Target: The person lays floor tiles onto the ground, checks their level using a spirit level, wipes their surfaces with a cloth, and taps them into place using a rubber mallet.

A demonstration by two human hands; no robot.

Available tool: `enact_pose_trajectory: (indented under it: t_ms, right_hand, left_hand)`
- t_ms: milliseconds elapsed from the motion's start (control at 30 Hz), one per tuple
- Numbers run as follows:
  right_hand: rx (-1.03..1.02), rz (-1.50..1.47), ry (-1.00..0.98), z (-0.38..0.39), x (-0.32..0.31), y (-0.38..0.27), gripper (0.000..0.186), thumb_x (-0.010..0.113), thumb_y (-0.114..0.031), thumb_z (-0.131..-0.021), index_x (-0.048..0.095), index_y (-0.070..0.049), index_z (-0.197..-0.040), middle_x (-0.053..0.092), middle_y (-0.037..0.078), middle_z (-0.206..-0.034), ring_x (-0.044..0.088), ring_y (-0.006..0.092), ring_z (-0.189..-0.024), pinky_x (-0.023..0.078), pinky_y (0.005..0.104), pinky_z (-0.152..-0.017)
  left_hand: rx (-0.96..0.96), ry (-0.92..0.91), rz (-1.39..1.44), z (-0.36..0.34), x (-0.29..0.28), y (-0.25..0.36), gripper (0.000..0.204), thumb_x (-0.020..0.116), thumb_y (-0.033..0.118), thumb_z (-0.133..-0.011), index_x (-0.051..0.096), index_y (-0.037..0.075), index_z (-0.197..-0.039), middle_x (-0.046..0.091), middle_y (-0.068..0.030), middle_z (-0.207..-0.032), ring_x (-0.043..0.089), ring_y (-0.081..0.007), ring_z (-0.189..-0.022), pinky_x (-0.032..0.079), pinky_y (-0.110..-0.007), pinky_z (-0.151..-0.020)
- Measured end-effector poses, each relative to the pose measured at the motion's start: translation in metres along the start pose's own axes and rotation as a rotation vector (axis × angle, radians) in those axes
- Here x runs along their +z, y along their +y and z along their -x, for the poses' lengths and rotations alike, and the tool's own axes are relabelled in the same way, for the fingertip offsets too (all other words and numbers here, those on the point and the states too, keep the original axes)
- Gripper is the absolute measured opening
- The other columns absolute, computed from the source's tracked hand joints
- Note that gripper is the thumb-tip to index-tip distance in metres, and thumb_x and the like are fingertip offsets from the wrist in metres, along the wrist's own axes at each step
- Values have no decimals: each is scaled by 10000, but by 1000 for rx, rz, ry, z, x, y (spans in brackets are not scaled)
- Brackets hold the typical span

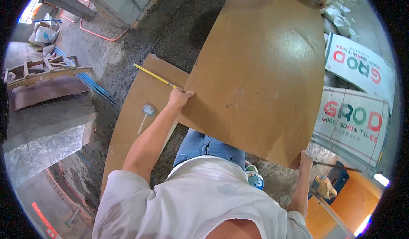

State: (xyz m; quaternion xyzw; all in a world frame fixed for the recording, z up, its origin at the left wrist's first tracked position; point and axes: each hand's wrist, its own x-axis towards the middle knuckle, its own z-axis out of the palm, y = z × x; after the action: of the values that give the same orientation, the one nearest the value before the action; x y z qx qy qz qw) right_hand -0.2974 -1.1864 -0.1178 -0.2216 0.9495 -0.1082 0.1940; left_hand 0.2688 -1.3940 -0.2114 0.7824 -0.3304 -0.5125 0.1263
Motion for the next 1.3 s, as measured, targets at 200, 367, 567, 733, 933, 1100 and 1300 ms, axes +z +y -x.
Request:
enact_pose_trajectory:
  t_ms: [200,367,567,733,933,1100,1300]
  right_hand:
    - [-89,31,-113,-75,51,-76,525,657,-414,-804,645,110,-765,615,171,-650,595,223,-675,450,396,-630]
    - [-20,165,-218,-133,96,-126,667,595,-544,-806,640,121,-766,617,201,-645,615,276,-678,459,404,-659]
    - [56,86,-204,-172,104,-179,832,561,-645,-767,595,166,-952,628,297,-909,623,388,-885,467,441,-756]
    - [-7,318,-115,-188,110,-216,817,514,-650,-794,618,143,-962,628,306,-886,618,408,-873,460,463,-764]
    - [15,4,-232,-161,167,-246,724,525,-558,-847,601,153,-960,627,301,-862,624,390,-841,461,440,-742]
    - [107,-78,-56,-71,236,-308,710,547,-542,-844,591,162,-915,618,307,-836,611,378,-777,454,445,-702]
    - [279,-38,-135,20,382,-392,631,522,-487,-883,606,139,-883,630,267,-810,607,351,-752,450,416,-680]
  left_hand:
    - [16,121,-83,-66,-14,82,448,734,354,-714,614,-15,-939,648,-185,-970,631,-317,-917,490,-388,-796]
    - [73,180,-90,-118,-27,148,461,743,355,-700,611,-15,-941,651,-200,-914,634,-327,-883,490,-389,-763]
    - [147,218,-131,-148,-30,193,460,745,354,-698,617,-45,-887,657,-204,-858,642,-322,-853,490,-390,-739]
    - [144,145,-141,-183,-28,196,501,753,353,-689,627,-68,-930,656,-207,-851,648,-297,-806,495,-375,-713]
    - [218,-13,204,-217,-77,218,274,696,159,-797,610,-70,-921,643,-104,-872,612,-185,-737,499,-318,-653]
    - [161,-98,133,-304,-153,235,224,682,128,-793,648,-78,-873,651,-83,-844,607,-171,-720,493,-315,-646]
    - [341,-71,-38,-503,-221,222,342,718,242,-761,625,-69,-869,655,-143,-828,618,-217,-749,488,-352,-707]
